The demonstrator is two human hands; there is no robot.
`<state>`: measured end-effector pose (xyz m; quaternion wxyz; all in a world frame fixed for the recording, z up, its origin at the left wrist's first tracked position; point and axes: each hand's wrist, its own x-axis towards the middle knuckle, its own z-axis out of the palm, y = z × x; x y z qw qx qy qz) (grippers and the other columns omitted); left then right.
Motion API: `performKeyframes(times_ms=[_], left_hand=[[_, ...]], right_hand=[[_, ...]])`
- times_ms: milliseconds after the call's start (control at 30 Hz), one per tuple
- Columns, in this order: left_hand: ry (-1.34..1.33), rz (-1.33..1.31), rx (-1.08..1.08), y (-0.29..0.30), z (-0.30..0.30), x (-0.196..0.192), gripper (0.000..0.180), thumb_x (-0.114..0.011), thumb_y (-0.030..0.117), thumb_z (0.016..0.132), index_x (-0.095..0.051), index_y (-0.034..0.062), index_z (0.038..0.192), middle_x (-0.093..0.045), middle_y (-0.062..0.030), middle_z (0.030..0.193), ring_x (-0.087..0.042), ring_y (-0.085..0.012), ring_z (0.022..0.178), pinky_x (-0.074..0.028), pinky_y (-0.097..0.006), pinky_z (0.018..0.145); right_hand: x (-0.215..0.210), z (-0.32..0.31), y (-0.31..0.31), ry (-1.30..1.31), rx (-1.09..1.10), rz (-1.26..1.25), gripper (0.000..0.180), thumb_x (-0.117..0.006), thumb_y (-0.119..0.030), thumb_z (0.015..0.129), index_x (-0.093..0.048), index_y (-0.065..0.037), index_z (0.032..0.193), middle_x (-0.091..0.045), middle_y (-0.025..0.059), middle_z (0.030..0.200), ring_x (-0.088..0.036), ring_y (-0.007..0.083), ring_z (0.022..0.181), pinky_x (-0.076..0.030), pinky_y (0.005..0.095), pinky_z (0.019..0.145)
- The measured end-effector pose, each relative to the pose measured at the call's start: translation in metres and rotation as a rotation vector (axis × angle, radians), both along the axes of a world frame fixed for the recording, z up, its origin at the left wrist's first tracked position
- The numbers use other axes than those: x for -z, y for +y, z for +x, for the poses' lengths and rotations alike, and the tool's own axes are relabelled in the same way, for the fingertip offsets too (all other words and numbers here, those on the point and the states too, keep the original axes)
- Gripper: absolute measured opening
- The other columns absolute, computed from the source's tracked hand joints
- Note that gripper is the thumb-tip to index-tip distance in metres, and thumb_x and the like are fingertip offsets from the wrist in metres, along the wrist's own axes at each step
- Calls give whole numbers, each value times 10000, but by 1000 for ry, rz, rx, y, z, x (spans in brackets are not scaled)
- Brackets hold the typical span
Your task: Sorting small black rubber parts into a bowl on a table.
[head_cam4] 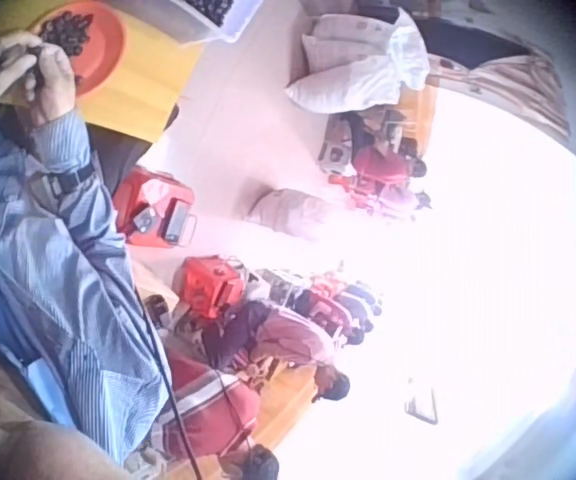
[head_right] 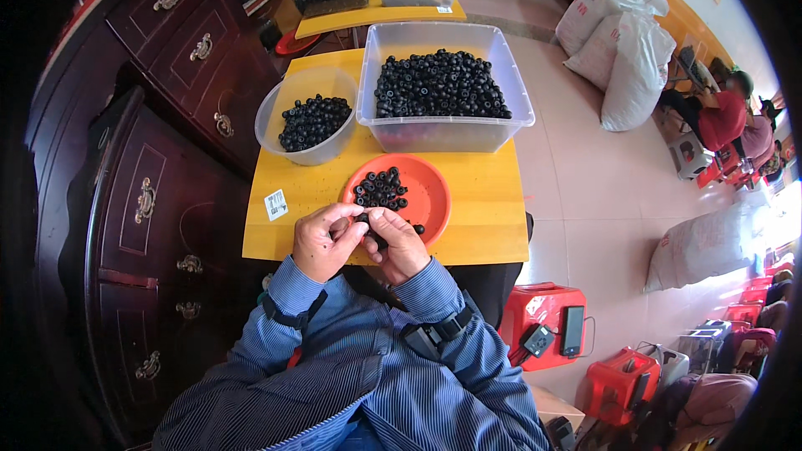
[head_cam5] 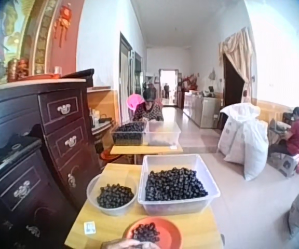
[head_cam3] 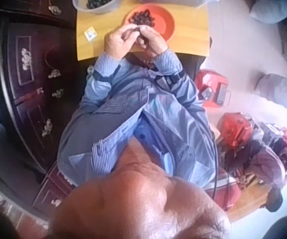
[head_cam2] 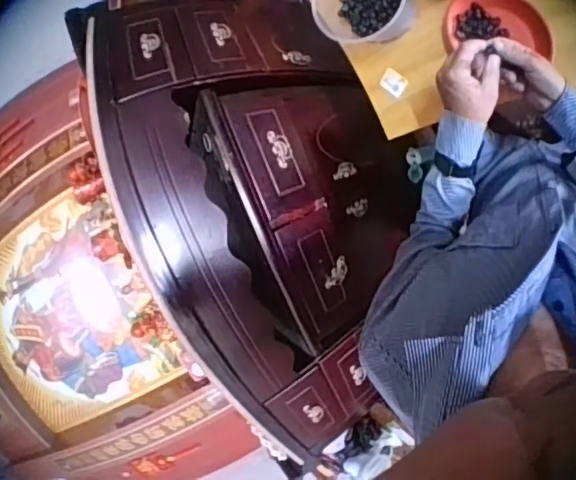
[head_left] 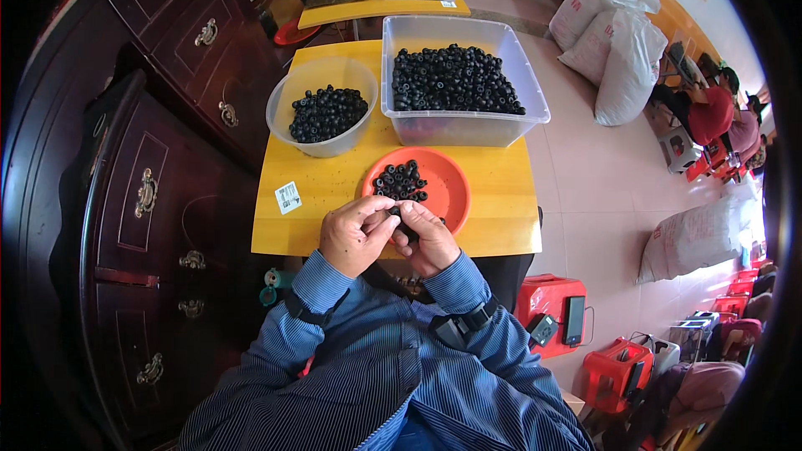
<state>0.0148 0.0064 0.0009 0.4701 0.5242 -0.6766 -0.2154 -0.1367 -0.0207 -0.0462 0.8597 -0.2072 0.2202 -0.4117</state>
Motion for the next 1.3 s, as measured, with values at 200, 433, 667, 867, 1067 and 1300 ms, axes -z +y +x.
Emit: performKeyframes(times_ms=[200,433,667,867,1067,1300], left_hand=[[-6,-75,-29,4,3,2,273,-740,-6,803,-704,41,1070,-536,-7,638,-452,-76,500,-383,-254,483],[-59,-169,-73,9,-6,2,272,-766,0,789,-706,37,1052,-550,-36,650,-494,-97,511,-403,-260,484],[-249,-389,-116,9,-1,4,222,-793,21,773,-703,49,974,-549,-36,628,-511,-141,488,-418,-296,459],[-152,-316,-61,13,0,6,229,-793,69,778,-680,44,976,-567,-41,635,-542,-148,504,-431,-294,469],[-46,209,43,11,18,-12,296,-733,197,861,-612,15,1060,-582,-44,669,-575,-137,589,-463,-288,572],[-148,310,173,4,32,-14,320,-690,303,911,-604,9,1002,-652,-106,735,-650,-223,631,-482,-323,591]], right_hand=[[2,-2,2,-32,-41,-19,200,-546,-201,1020,-620,-56,1136,-615,-17,864,-514,43,631,-408,174,517],[-1,2,4,-5,23,-82,161,-547,-199,1020,-612,-69,1088,-607,-17,853,-487,36,606,-370,172,492],[-3,5,6,-19,20,-37,142,-540,-225,1023,-592,-93,1039,-574,-19,826,-481,35,611,-361,169,482],[0,3,6,-230,-38,184,145,-529,-224,1022,-572,-101,1083,-573,-9,881,-476,47,630,-371,172,497],[-4,1,8,-191,-32,112,187,-531,-217,1017,-575,-61,1109,-607,13,962,-469,43,624,-371,163,486],[-3,-1,8,-146,-42,105,187,-539,-233,1017,-583,-55,1051,-616,14,944,-483,41,624,-380,161,479]])
